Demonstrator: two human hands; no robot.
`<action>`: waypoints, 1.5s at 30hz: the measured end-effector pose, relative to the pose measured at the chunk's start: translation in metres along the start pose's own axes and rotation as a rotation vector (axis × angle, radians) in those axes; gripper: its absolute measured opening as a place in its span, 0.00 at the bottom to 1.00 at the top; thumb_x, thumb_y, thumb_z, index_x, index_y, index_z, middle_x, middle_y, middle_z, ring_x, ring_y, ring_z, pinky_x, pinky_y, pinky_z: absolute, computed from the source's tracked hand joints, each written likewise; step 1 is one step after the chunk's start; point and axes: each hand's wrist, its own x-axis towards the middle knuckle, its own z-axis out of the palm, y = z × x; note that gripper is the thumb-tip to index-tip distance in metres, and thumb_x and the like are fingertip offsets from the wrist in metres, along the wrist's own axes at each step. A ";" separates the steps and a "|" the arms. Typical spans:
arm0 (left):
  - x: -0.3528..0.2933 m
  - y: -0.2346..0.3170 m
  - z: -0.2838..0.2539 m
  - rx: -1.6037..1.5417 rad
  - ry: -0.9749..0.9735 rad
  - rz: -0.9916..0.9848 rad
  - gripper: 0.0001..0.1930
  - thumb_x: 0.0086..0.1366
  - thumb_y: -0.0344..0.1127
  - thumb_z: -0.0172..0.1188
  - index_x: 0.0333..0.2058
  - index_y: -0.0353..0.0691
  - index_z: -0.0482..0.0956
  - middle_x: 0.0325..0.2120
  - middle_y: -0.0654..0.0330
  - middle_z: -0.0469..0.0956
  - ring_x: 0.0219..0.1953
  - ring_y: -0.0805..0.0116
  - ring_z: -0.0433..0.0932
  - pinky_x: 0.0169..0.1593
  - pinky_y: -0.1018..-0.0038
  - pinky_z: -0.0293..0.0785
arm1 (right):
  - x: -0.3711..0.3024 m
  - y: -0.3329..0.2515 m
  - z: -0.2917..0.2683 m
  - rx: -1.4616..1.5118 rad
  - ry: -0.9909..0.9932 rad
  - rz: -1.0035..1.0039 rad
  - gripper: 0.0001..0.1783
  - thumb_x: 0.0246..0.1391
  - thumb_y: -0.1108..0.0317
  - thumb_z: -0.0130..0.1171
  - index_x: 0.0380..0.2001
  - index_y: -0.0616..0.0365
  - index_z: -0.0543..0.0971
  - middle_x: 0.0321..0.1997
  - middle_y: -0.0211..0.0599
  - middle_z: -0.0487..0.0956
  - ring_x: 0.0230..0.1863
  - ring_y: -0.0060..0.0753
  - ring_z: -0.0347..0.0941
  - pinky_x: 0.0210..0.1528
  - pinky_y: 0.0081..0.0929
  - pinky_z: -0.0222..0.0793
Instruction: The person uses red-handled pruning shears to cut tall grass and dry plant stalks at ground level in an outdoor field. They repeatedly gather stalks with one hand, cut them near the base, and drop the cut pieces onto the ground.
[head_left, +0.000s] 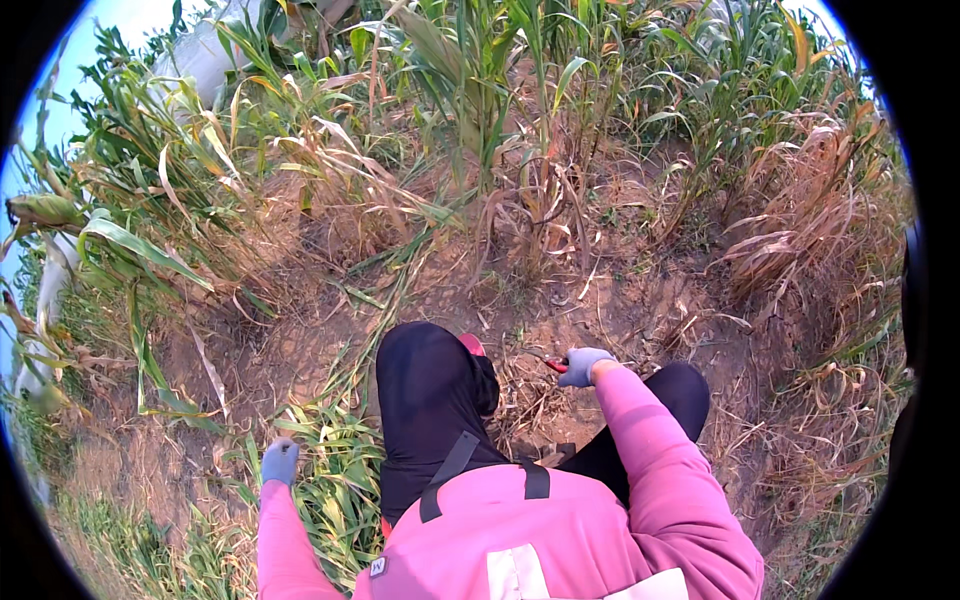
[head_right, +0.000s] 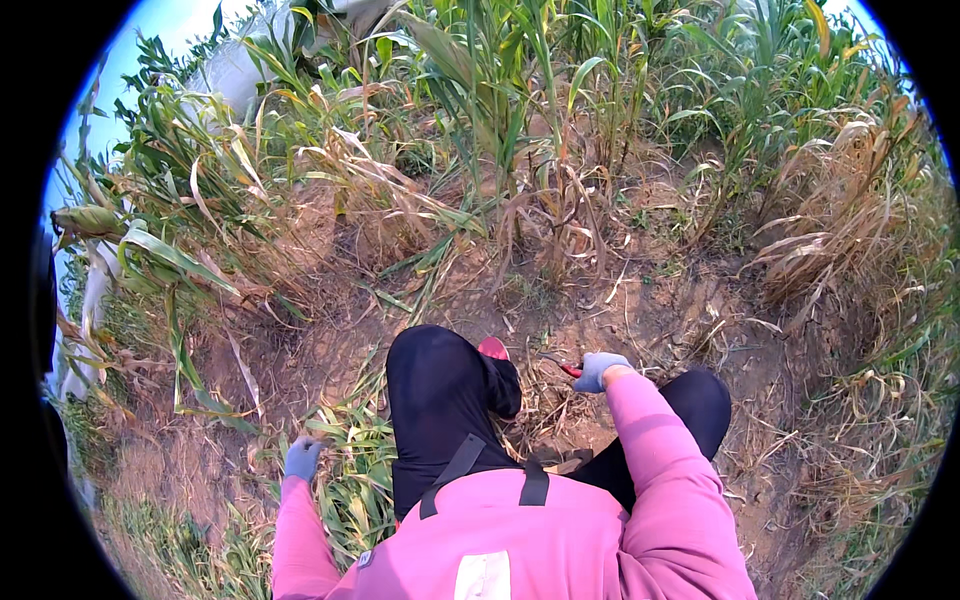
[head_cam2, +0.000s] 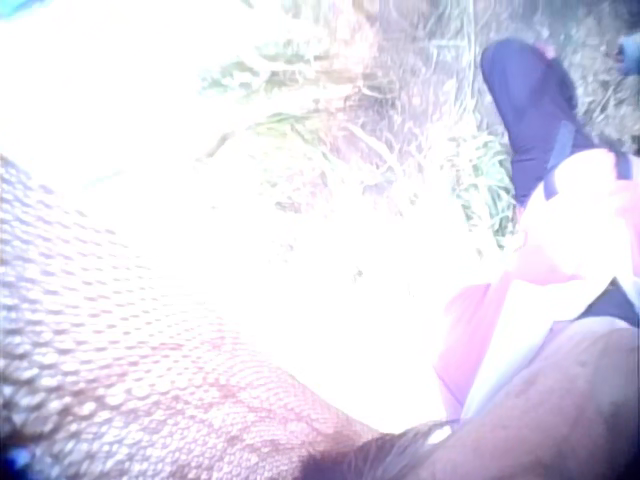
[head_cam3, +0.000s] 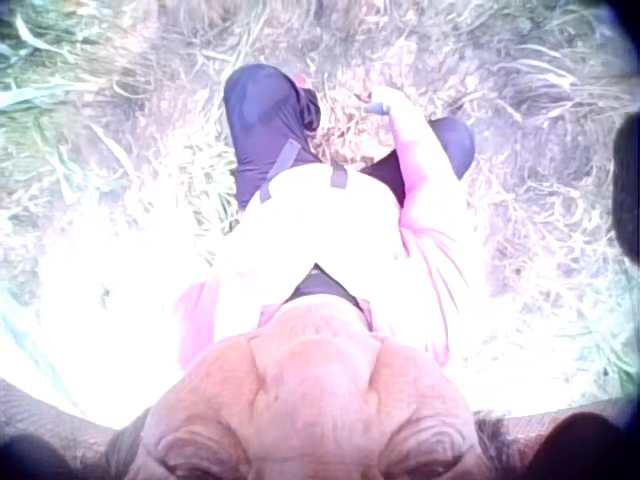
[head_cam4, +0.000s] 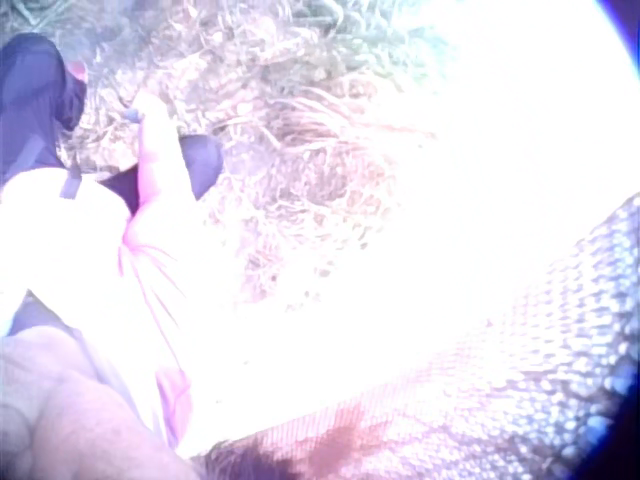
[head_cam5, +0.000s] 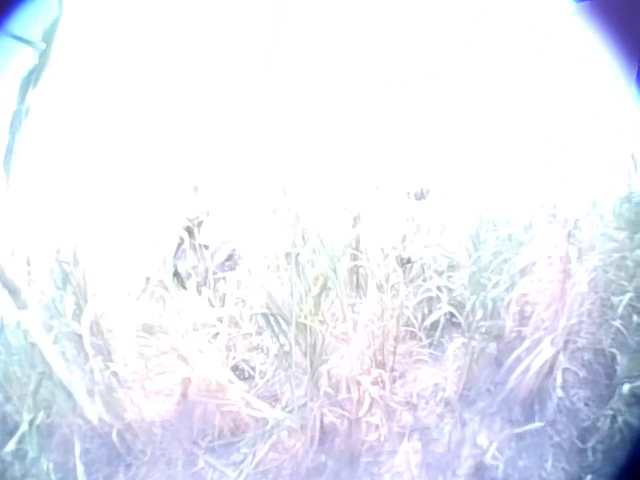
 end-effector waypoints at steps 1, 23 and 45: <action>0.025 0.025 0.005 -0.060 0.031 0.035 0.10 0.57 0.37 0.60 0.34 0.38 0.79 0.30 0.54 0.80 0.34 0.61 0.79 0.41 0.70 0.72 | -0.004 -0.001 -0.002 0.007 0.015 -0.021 0.34 0.42 0.48 0.57 0.50 0.59 0.73 0.50 0.48 0.76 0.51 0.46 0.73 0.53 0.35 0.68; 0.286 0.481 0.163 -0.780 -0.221 0.337 0.26 0.59 0.44 0.60 0.49 0.29 0.72 0.44 0.52 0.75 0.46 0.63 0.72 0.52 0.70 0.64 | 0.047 0.079 0.020 0.259 0.106 0.256 0.36 0.40 0.48 0.59 0.51 0.60 0.72 0.51 0.50 0.76 0.51 0.47 0.74 0.52 0.35 0.69; 0.334 0.480 0.198 -0.938 -0.538 0.046 0.17 0.65 0.47 0.54 0.25 0.42 0.67 0.10 0.71 0.54 0.15 0.75 0.57 0.42 0.60 0.72 | 0.315 -0.016 0.024 0.485 0.308 0.064 0.26 0.46 0.54 0.60 0.46 0.58 0.72 0.48 0.46 0.75 0.50 0.43 0.73 0.52 0.36 0.66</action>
